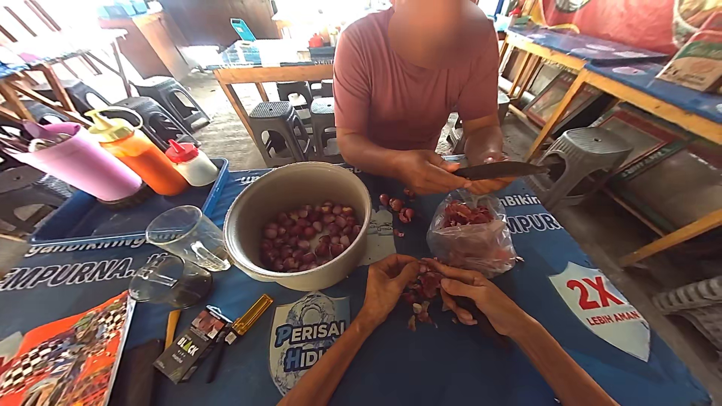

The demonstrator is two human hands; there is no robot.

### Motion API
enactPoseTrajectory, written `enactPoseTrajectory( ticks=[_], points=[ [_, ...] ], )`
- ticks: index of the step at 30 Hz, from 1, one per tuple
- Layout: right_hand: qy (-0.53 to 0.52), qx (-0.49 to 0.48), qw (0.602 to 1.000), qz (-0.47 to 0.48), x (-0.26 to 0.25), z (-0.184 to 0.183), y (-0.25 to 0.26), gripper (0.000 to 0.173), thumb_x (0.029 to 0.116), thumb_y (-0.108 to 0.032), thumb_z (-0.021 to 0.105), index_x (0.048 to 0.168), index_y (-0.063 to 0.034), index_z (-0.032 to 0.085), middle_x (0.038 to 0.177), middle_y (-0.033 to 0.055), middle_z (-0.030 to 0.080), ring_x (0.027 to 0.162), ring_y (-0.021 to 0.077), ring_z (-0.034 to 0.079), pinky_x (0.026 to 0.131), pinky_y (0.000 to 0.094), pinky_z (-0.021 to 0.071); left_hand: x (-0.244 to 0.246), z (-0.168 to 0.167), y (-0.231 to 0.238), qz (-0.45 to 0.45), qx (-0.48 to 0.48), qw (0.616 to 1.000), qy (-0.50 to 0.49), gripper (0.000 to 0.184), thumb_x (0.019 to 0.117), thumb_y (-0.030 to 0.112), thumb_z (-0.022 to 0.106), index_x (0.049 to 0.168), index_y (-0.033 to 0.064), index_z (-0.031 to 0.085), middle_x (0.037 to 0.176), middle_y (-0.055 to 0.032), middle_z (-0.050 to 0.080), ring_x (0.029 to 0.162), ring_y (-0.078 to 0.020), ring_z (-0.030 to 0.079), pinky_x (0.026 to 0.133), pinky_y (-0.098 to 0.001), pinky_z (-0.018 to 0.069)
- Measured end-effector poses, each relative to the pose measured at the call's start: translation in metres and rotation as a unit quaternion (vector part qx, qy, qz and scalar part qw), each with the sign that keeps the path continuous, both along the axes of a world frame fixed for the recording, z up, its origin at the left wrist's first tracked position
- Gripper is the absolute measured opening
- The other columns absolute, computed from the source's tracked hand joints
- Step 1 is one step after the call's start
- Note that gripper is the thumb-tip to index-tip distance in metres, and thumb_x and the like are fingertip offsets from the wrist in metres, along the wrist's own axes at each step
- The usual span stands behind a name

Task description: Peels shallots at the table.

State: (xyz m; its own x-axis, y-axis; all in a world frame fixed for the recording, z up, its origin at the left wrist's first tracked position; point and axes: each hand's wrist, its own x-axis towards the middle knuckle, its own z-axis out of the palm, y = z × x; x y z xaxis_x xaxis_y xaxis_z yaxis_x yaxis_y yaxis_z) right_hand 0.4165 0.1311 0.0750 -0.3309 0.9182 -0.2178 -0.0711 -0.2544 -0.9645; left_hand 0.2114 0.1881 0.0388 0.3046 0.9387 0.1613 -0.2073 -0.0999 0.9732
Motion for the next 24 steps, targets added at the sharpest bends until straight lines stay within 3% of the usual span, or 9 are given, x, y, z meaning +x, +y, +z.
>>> enactPoseTrajectory(
  ticks=[5,12,18,24],
  points=[
    [0.024,-0.026,0.999,-0.004,0.0007,-0.0002,0.0003,0.051,0.1033,-0.017,0.042,0.154,-0.0134,0.047,0.07,-0.0028,0.056,0.047,0.0051,0.049,0.042,0.0178,0.0429,-0.0002,-0.0022,0.0017,-0.008,0.008,1.0,-0.005,0.01,0.0972,0.003,0.063,0.103,-0.0023,0.069,0.085,-0.0007,0.072,0.073,-0.0058,0.067,0.069,-0.022,0.0571],
    [0.036,-0.043,0.998,-0.028,-0.0034,-0.0023,-0.0004,0.05,0.1041,-0.017,0.041,0.154,-0.013,0.046,0.071,-0.0012,0.056,0.046,0.0055,0.048,0.041,0.018,0.042,0.0005,0.003,-0.0007,-0.019,-0.035,0.999,-0.009,0.011,0.1005,0.004,0.059,0.107,-0.0045,0.063,0.081,-0.0054,0.072,0.064,-0.0111,0.069,0.06,-0.0253,0.0597],
    [0.038,-0.043,0.998,-0.027,-0.0044,-0.0031,-0.0009,0.05,0.1043,-0.018,0.042,0.155,-0.0138,0.045,0.072,-0.0016,0.056,0.046,0.0052,0.047,0.041,0.0176,0.0419,0.0005,0.0051,-0.0018,-0.033,-0.021,0.999,0.004,0.024,0.0906,0.006,0.073,0.11,-0.0035,0.065,0.089,-0.0043,0.073,0.076,-0.0096,0.071,0.071,-0.0248,0.0601],
    [0.032,-0.038,0.998,-0.023,-0.0045,-0.0043,-0.0011,0.051,0.1038,-0.019,0.042,0.154,-0.0131,0.045,0.072,-0.0019,0.055,0.046,0.0052,0.047,0.041,0.018,0.0414,0.0025,0.0014,-0.0018,-0.011,-0.003,1.0,0.012,0.031,0.0887,0.003,0.071,0.116,-0.0062,0.06,0.096,-0.0076,0.072,0.084,-0.0111,0.071,0.079,-0.0266,0.0606]
  ],
)
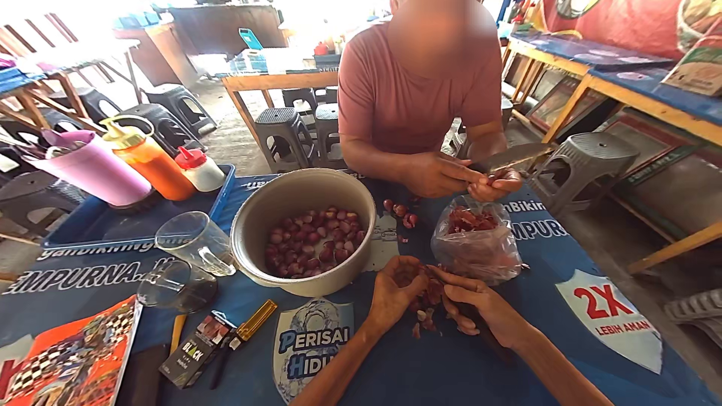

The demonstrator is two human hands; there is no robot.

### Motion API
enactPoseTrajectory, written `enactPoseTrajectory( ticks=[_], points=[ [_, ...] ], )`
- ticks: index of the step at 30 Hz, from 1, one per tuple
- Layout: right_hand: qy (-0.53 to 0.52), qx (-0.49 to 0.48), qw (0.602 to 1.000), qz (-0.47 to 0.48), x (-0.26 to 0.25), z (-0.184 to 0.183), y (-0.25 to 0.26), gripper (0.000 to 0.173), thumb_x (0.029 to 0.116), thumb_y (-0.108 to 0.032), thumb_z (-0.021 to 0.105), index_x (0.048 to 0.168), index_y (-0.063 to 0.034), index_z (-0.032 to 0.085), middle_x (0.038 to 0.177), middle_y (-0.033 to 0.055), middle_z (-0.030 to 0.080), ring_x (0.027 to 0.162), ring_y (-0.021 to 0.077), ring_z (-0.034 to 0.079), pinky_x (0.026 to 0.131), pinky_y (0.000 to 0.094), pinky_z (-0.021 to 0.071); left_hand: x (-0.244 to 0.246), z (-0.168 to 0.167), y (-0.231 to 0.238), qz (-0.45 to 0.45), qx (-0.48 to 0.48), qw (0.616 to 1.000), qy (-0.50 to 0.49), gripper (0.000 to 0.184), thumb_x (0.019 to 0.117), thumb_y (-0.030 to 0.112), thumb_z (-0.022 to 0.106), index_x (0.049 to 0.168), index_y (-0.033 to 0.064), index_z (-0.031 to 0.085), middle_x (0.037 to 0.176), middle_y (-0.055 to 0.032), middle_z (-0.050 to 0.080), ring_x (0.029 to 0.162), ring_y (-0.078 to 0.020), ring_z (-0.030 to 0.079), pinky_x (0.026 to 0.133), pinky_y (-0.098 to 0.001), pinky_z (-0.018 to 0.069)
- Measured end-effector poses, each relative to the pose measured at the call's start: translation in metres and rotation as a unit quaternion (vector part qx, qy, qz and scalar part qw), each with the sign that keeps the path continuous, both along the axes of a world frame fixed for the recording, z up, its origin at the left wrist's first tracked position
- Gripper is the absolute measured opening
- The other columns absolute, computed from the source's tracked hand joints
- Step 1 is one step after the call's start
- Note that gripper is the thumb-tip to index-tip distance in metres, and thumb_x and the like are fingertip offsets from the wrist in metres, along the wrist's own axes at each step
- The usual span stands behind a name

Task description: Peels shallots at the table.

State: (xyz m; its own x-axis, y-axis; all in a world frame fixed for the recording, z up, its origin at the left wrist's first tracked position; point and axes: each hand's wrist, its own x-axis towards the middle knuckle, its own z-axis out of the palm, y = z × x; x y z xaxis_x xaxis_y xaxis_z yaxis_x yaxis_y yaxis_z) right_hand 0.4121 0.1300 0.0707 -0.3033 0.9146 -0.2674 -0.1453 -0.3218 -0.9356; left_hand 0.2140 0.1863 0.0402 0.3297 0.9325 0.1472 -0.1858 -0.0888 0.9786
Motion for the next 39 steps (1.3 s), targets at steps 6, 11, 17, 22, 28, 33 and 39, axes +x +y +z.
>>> enactPoseTrajectory(
  ticks=[6,11,17,22,28,33,39],
  points=[
    [0.011,0.002,1.0,-0.013,0.0005,0.0005,0.0,0.051,0.104,-0.019,0.041,0.155,-0.0131,0.045,0.071,-0.0016,0.055,0.046,0.0056,0.048,0.041,0.0182,0.0424,-0.0008,-0.0006,0.0012,0.007,0.003,1.0,-0.017,0.021,0.0883,0.001,0.071,0.107,-0.0042,0.063,0.093,-0.0058,0.072,0.083,-0.0098,0.071,0.076,-0.0253,0.0602],
    [-0.008,0.023,1.0,-0.009,0.0006,0.0013,-0.0001,0.051,0.1043,-0.017,0.042,0.155,-0.0126,0.045,0.071,-0.0019,0.055,0.047,0.006,0.047,0.042,0.0189,0.0428,-0.0013,-0.0003,0.0012,0.007,0.006,1.0,-0.01,0.018,0.0906,0.002,0.069,0.108,-0.0043,0.068,0.094,-0.006,0.073,0.083,-0.0094,0.071,0.077,-0.0251,0.06],
    [-0.03,0.055,0.998,0.02,-0.0011,-0.0021,-0.0005,0.053,0.1034,-0.017,0.046,0.156,-0.0138,0.042,0.079,-0.002,0.059,0.05,0.0049,0.049,0.043,0.0179,0.0432,-0.0004,0.0007,-0.0003,0.012,-0.009,1.0,-0.011,0.016,0.0872,0.001,0.072,0.101,-0.0021,0.065,0.087,-0.0041,0.072,0.078,-0.0083,0.07,0.073,-0.0236,0.0598],
    [-0.049,0.064,0.997,0.002,-0.002,-0.0028,-0.0014,0.049,0.1049,-0.016,0.045,0.153,-0.0116,0.047,0.078,-0.0018,0.059,0.049,0.0049,0.048,0.043,0.018,0.043,-0.0009,0.0012,-0.0009,0.0,-0.008,1.0,-0.009,0.011,0.0886,0.001,0.072,0.098,-0.0015,0.067,0.085,-0.0033,0.073,0.075,-0.0084,0.071,0.071,-0.024,0.0603],
    [-0.02,0.021,1.0,-0.009,-0.0024,-0.0002,-0.0023,0.05,0.1048,-0.018,0.041,0.154,-0.0113,0.045,0.074,-0.0025,0.056,0.048,0.0048,0.048,0.042,0.0178,0.0417,-0.0029,0.0027,0.0014,-0.025,-0.048,0.998,-0.017,0.011,0.0908,0.002,0.072,0.1,-0.0023,0.067,0.086,-0.0041,0.074,0.075,-0.0114,0.072,0.074,-0.0283,0.0619],
    [0.064,-0.014,0.997,0.029,0.0012,-0.0024,0.0005,0.054,0.1049,-0.021,0.035,0.159,-0.0167,0.034,0.073,-0.0035,0.054,0.047,0.0032,0.047,0.04,0.0157,0.0405,-0.0041,0.0039,0.0042,-0.029,-0.081,0.995,-0.042,0.009,0.0919,0.001,0.07,0.1,-0.0019,0.067,0.085,-0.0045,0.074,0.076,-0.0124,0.073,0.075,-0.0289,0.0618],
    [0.046,0.027,0.998,0.032,-0.0035,-0.0062,0.0001,0.056,0.1046,-0.018,0.039,0.16,-0.0152,0.033,0.078,-0.0017,0.057,0.048,0.0041,0.048,0.041,0.0165,0.042,-0.0037,0.0052,0.004,-0.026,-0.094,0.993,-0.062,0.01,0.091,-0.003,0.07,0.1,-0.0018,0.066,0.087,-0.0052,0.075,0.077,-0.0137,0.074,0.078,-0.0302,0.0628]
  ],
)
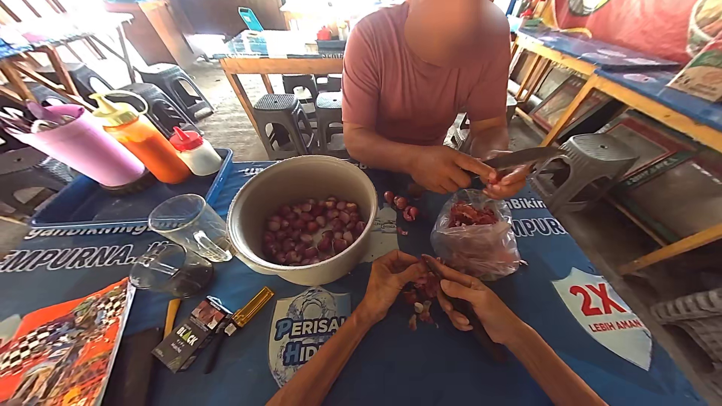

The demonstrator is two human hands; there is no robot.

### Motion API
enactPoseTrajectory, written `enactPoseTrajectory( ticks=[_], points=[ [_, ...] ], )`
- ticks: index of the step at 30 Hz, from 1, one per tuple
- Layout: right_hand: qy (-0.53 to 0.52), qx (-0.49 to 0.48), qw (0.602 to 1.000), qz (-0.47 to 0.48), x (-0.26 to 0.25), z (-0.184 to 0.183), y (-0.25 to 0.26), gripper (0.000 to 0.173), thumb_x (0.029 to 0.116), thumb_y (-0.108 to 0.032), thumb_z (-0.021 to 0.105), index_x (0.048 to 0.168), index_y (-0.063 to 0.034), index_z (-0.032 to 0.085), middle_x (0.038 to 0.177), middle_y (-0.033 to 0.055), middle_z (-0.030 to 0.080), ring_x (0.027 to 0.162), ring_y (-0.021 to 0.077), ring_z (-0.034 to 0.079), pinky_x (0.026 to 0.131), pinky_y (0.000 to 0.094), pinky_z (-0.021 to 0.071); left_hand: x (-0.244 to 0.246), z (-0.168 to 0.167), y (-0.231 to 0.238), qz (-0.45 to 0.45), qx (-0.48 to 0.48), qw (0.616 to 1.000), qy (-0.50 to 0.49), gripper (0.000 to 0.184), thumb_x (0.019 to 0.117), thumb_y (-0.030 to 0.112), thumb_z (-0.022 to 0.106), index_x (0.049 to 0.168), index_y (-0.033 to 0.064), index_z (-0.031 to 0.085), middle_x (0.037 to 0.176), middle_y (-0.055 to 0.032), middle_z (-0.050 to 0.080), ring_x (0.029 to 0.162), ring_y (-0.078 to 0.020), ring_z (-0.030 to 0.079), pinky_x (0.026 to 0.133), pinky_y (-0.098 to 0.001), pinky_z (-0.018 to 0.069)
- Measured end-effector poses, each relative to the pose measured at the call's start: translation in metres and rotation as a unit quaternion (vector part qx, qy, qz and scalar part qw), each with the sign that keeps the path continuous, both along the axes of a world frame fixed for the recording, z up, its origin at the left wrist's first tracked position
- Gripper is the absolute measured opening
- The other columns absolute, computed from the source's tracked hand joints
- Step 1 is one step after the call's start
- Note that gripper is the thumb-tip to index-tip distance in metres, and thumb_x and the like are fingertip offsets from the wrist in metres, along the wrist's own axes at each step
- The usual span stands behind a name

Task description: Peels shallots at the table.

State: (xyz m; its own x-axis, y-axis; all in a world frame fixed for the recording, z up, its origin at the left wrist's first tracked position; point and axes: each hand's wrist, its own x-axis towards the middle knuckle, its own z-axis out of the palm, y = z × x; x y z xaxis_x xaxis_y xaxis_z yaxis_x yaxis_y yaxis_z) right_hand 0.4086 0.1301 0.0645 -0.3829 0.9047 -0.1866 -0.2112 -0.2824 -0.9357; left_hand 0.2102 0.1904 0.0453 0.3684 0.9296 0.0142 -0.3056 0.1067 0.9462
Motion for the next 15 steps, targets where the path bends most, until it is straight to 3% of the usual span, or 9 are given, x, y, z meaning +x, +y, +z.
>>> enactPoseTrajectory(
  ticks=[7,15],
  points=[
    [-0.04,0.044,0.997,-0.051,-0.0047,-0.001,-0.0035,0.049,0.106,-0.015,0.039,0.154,-0.0079,0.044,0.074,-0.0031,0.058,0.047,0.0038,0.048,0.042,0.0174,0.0431,0.0,0.0005,-0.0007,-0.015,-0.003,1.0,-0.002,0.01,0.0907,-0.004,0.069,0.099,-0.0017,0.065,0.086,-0.0057,0.075,0.076,-0.0142,0.074,0.077,-0.0302,0.0629],
    [0.009,-0.026,0.999,-0.043,-0.0002,0.0019,-0.0014,0.052,0.1048,-0.018,0.037,0.157,-0.0113,0.039,0.07,-0.0025,0.055,0.046,0.0043,0.048,0.04,0.0171,0.0419,0.0005,-0.0009,-0.0013,-0.023,0.015,1.0,-0.007,0.011,0.0969,0.0,0.063,0.107,-0.0044,0.063,0.088,-0.0074,0.074,0.076,-0.0163,0.074,0.074,-0.0322,0.0636]
  ],
)
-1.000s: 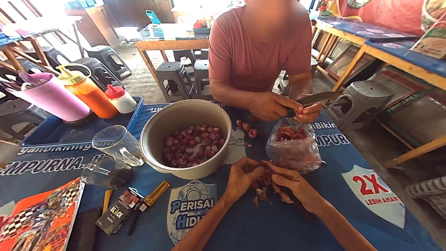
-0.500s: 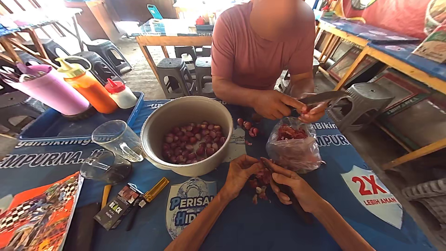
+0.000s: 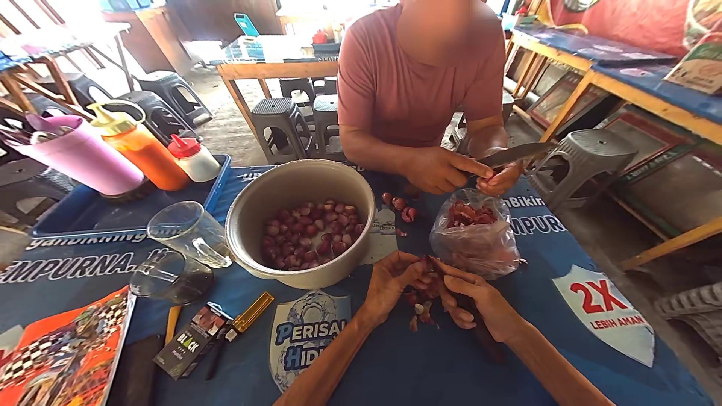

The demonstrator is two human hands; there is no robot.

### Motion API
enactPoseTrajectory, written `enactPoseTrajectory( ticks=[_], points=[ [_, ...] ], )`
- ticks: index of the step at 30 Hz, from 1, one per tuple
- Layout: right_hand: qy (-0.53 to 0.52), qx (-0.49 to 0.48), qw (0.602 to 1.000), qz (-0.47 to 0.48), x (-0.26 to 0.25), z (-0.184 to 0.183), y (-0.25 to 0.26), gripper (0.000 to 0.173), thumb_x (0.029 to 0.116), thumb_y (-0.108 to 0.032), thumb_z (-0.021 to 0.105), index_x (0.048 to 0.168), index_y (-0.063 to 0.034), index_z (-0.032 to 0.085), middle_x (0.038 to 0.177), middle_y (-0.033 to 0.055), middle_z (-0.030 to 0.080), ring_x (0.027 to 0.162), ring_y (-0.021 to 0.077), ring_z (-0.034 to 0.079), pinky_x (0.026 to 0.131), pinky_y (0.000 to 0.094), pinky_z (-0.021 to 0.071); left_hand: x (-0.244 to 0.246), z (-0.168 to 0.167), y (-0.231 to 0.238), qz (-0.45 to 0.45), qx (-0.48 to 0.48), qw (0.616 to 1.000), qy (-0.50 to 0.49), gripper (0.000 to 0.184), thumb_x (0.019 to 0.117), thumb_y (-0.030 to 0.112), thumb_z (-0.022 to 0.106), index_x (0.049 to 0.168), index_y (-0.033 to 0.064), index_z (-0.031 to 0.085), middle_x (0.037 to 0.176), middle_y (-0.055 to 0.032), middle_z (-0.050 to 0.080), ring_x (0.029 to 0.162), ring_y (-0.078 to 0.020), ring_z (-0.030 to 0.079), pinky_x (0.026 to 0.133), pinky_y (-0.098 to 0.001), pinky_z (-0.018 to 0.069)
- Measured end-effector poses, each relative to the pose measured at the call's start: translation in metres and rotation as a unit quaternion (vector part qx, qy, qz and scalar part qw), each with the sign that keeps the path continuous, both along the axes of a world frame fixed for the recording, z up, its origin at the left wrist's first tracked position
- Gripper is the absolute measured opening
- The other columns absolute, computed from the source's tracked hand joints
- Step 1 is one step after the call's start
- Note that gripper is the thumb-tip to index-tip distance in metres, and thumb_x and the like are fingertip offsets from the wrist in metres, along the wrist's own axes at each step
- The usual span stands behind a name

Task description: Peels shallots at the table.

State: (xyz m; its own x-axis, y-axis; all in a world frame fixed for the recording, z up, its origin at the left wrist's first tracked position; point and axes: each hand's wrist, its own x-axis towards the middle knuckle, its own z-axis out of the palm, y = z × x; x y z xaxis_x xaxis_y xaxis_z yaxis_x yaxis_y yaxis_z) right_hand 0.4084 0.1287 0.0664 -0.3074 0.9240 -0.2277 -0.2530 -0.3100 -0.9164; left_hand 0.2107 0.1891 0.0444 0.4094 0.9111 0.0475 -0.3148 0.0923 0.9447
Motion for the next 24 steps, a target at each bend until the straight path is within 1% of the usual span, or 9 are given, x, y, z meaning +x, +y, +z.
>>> enactPoseTrajectory(
  ticks=[2,5,7,9,12,17,19,21,24],
  points=[
    [-0.004,0.005,1.0,-0.008,-0.0007,-0.0004,-0.0001,0.052,0.1051,-0.018,0.037,0.157,-0.0109,0.039,0.071,-0.0025,0.056,0.046,0.0043,0.048,0.04,0.0171,0.0422,0.0019,-0.0035,-0.0012,0.028,0.048,0.998,0.025,0.012,0.0971,0.002,0.064,0.107,-0.0037,0.064,0.088,-0.0048,0.073,0.074,-0.0119,0.072,0.071,-0.0282,0.062],
    [-0.029,0.021,0.999,-0.029,-0.0042,0.0008,-0.0015,0.049,0.1065,-0.016,0.037,0.155,-0.0102,0.042,0.073,-0.0025,0.056,0.047,0.0043,0.048,0.041,0.0173,0.0423,0.0051,-0.0081,-0.0041,0.081,0.138,0.984,0.085,0.016,0.0969,0.008,0.066,0.108,-0.0029,0.067,0.088,-0.002,0.072,0.073,-0.0053,0.068,0.068,-0.0216,0.0578],
    [-0.044,0.031,0.998,-0.032,-0.0063,0.0008,-0.0019,0.049,0.1066,-0.016,0.038,0.155,-0.0102,0.043,0.073,-0.003,0.056,0.047,0.0043,0.047,0.041,0.0174,0.0418,0.0059,-0.0091,-0.0064,0.1,0.177,0.972,0.117,0.02,0.0956,0.012,0.069,0.109,-0.0029,0.068,0.089,-0.0025,0.072,0.074,-0.0043,0.068,0.069,-0.0205,0.0574],
    [-0.051,0.038,0.998,-0.028,-0.0066,0.0007,-0.0022,0.049,0.1064,-0.015,0.038,0.154,-0.01,0.044,0.073,-0.0031,0.056,0.047,0.0043,0.047,0.042,0.0173,0.042,0.0068,-0.0096,-0.0078,0.111,0.193,0.965,0.135,0.025,0.0913,0.015,0.074,0.108,-0.0031,0.069,0.088,-0.0035,0.073,0.075,-0.0052,0.069,0.07,-0.0213,0.0589],
    [-0.04,0.044,0.998,-0.018,-0.0066,0.0001,-0.0024,0.049,0.1056,-0.015,0.039,0.154,-0.0089,0.044,0.073,-0.0035,0.056,0.047,0.004,0.047,0.042,0.0169,0.0419,0.0064,-0.0113,-0.0075,0.118,0.203,0.961,0.148,0.025,0.0899,0.016,0.076,0.106,-0.0027,0.07,0.088,-0.0037,0.073,0.076,-0.0049,0.069,0.071,-0.0206,0.0588],
    [-0.032,0.02,0.999,-0.016,-0.004,0.0012,-0.0017,0.05,0.1054,-0.017,0.038,0.155,-0.0103,0.043,0.071,-0.0036,0.055,0.045,0.0038,0.046,0.041,0.0167,0.0413,0.0049,-0.0101,-0.0067,0.106,0.192,0.965,0.143,0.023,0.0958,0.013,0.068,0.111,-0.0035,0.072,0.093,-0.0054,0.075,0.079,-0.0049,0.071,0.075,-0.0217,0.0598],
    [-0.024,0.011,1.0,-0.015,-0.0034,0.0018,-0.0014,0.051,0.1047,-0.017,0.038,0.155,-0.0103,0.042,0.07,-0.0039,0.055,0.045,0.0034,0.046,0.041,0.0165,0.0415,0.0038,-0.0082,-0.0057,0.097,0.178,0.97,0.131,0.021,0.0982,0.011,0.064,0.111,-0.0039,0.071,0.092,-0.0043,0.075,0.078,-0.0039,0.07,0.074,-0.021,0.0593],
    [-0.013,0.001,1.0,-0.011,-0.0029,0.0023,-0.0014,0.052,0.1047,-0.018,0.037,0.156,-0.0115,0.041,0.07,-0.0038,0.055,0.045,0.0033,0.047,0.041,0.0164,0.0417,0.0028,-0.0055,-0.0047,0.09,0.158,0.977,0.115,0.02,0.0995,0.01,0.062,0.109,-0.0039,0.072,0.089,-0.0033,0.075,0.076,-0.0045,0.07,0.073,-0.0213,0.0597],
    [0.003,-0.009,1.0,-0.004,-0.0018,0.0018,-0.0013,0.051,0.1054,-0.019,0.036,0.156,-0.013,0.04,0.071,-0.0033,0.055,0.046,0.0033,0.048,0.041,0.0162,0.0423,0.0006,-0.0041,-0.003,0.071,0.128,0.986,0.085,0.019,0.1009,0.008,0.06,0.109,-0.0047,0.071,0.087,-0.004,0.075,0.073,-0.0078,0.071,0.069,-0.0241,0.0607]
  ],
)
